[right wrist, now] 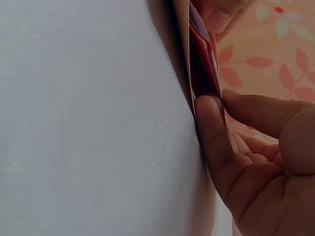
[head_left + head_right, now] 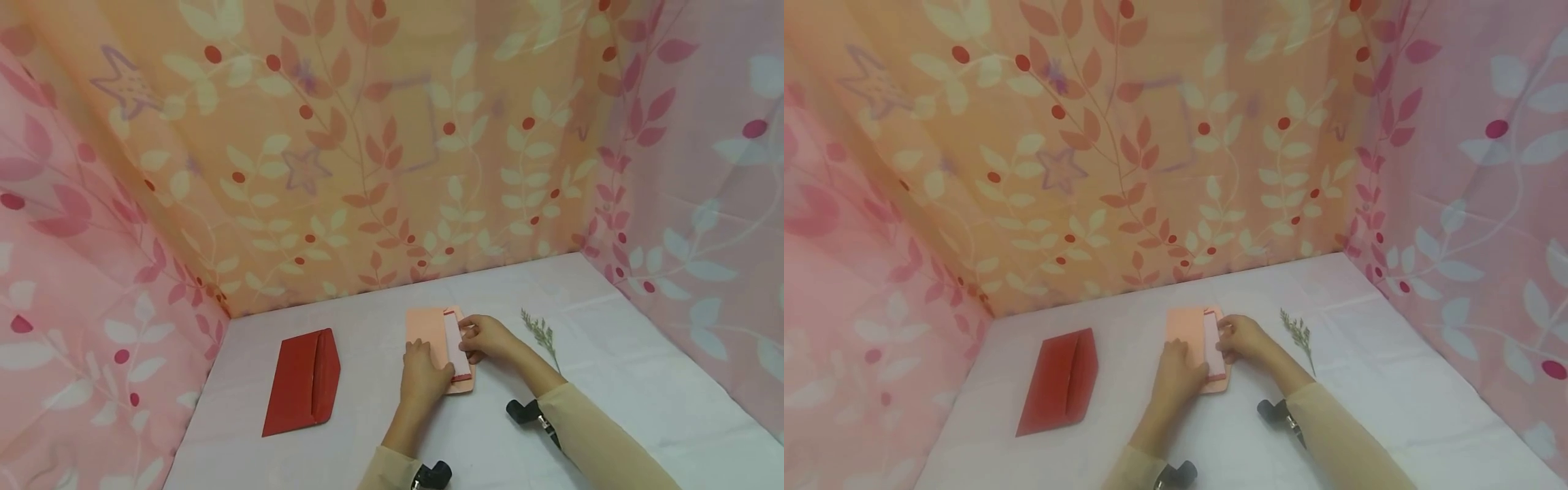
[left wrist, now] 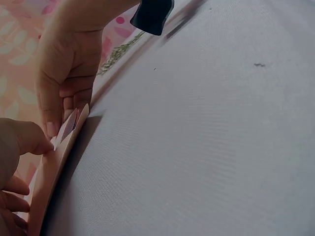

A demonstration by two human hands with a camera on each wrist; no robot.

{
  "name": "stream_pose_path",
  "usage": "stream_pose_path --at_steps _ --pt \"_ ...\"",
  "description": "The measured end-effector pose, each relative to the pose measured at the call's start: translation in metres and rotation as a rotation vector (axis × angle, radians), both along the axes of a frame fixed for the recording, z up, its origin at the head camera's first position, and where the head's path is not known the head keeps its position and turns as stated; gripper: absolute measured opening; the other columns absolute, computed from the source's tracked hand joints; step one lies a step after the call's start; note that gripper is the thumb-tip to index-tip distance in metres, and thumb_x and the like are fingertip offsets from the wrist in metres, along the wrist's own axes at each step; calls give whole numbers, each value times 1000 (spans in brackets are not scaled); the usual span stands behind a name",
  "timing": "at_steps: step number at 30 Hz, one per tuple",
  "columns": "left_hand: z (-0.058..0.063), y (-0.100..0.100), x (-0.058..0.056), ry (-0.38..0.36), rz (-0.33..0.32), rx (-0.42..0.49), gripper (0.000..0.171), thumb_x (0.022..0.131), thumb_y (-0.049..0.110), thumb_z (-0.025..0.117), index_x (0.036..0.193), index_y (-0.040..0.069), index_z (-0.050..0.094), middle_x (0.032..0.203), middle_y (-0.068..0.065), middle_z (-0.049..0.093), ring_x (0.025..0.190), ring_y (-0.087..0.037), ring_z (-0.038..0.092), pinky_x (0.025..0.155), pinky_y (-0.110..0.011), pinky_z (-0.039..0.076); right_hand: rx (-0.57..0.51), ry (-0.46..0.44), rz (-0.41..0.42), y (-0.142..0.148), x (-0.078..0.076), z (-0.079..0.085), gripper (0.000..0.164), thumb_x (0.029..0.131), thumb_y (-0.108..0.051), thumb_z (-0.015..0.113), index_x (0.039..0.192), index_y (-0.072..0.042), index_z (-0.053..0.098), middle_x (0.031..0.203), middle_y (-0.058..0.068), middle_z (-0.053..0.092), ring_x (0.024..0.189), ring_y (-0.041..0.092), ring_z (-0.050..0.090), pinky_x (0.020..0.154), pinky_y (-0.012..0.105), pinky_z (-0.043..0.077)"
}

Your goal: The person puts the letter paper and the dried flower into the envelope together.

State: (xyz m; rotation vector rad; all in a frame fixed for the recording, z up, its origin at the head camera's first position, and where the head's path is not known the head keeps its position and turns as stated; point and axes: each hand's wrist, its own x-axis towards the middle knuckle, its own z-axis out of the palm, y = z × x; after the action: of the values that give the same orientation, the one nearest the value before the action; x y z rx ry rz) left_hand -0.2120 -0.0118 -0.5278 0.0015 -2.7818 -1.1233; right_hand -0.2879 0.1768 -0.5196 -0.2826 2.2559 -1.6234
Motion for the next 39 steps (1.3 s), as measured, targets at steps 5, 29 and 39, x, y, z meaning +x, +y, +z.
stream_pose_path --at_steps 5,29,39 --pt "-2 1 0 14 -5 44 67 81 28 78 134 -10 60 148 -27 52 144 -52 38 114 -62 37 -7 8 13 4 3 0 60 90 3 71 141 15 42 89 16 68 62 18 69 63 39 63" --pt "-2 5 -5 47 -17 93 68 79 27 80 133 -10 61 143 -27 57 142 -46 45 116 -55 38 18 4 16 12 1 2 70 85 10 70 147 17 36 87 12 63 65 17 66 64 37 62" --pt "-1 -1 -7 48 6 95 68 78 27 81 132 -10 62 140 -24 60 138 -43 50 113 -53 42 23 -7 43 -1 -5 2 67 85 8 71 146 13 43 85 12 64 64 17 67 62 35 62"
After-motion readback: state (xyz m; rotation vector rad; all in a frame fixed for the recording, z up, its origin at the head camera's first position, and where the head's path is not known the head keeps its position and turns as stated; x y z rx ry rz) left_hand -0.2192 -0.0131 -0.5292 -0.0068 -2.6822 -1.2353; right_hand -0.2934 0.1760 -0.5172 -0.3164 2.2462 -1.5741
